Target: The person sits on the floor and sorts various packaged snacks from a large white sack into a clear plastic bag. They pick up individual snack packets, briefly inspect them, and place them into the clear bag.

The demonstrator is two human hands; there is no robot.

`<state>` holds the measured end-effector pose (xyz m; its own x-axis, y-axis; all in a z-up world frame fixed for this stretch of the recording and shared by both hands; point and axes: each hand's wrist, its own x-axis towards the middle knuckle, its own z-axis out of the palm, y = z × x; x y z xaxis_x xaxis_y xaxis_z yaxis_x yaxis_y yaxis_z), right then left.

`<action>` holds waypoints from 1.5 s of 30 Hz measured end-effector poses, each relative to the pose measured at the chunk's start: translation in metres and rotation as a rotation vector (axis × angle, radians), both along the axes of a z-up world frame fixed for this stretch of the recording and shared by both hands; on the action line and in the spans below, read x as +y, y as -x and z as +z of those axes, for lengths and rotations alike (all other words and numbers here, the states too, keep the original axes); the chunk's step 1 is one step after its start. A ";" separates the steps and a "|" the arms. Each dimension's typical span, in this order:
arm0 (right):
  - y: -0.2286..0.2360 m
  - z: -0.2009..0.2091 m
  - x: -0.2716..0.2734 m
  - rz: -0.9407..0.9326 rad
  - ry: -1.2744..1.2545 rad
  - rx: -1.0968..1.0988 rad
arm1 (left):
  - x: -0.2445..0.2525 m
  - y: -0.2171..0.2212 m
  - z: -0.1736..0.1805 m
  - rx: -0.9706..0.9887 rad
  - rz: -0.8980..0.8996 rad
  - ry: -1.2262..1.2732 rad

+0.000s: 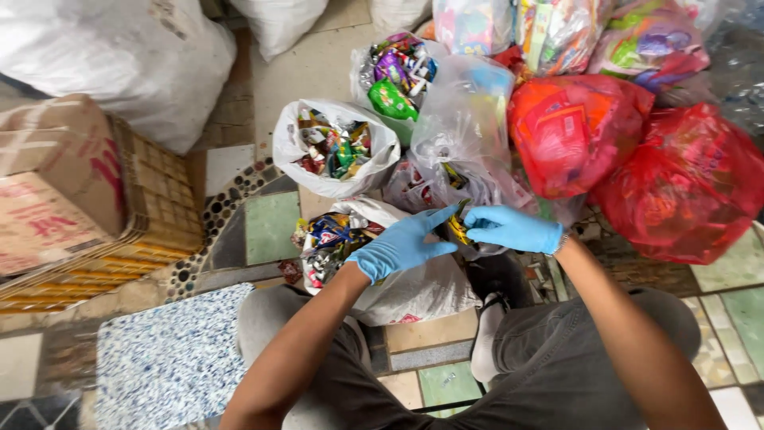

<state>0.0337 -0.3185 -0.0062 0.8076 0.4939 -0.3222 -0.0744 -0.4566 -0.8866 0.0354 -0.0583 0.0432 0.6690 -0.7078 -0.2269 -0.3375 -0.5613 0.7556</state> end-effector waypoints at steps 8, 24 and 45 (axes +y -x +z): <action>-0.001 0.014 0.026 -0.093 -0.058 -0.226 | -0.004 -0.023 -0.033 0.074 0.410 0.524; -0.005 0.057 0.001 -0.361 0.072 -0.308 | 0.111 -0.050 -0.202 -0.214 0.378 -0.438; -0.008 0.060 -0.007 -0.319 0.209 -0.331 | 0.052 -0.014 -0.265 0.001 0.147 -0.749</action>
<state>0.0421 -0.3257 0.0541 0.9834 0.1580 -0.0891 0.0304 -0.6274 -0.7781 0.0492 -0.0067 -0.2220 0.7440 -0.2676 -0.6123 -0.2187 -0.9634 0.1554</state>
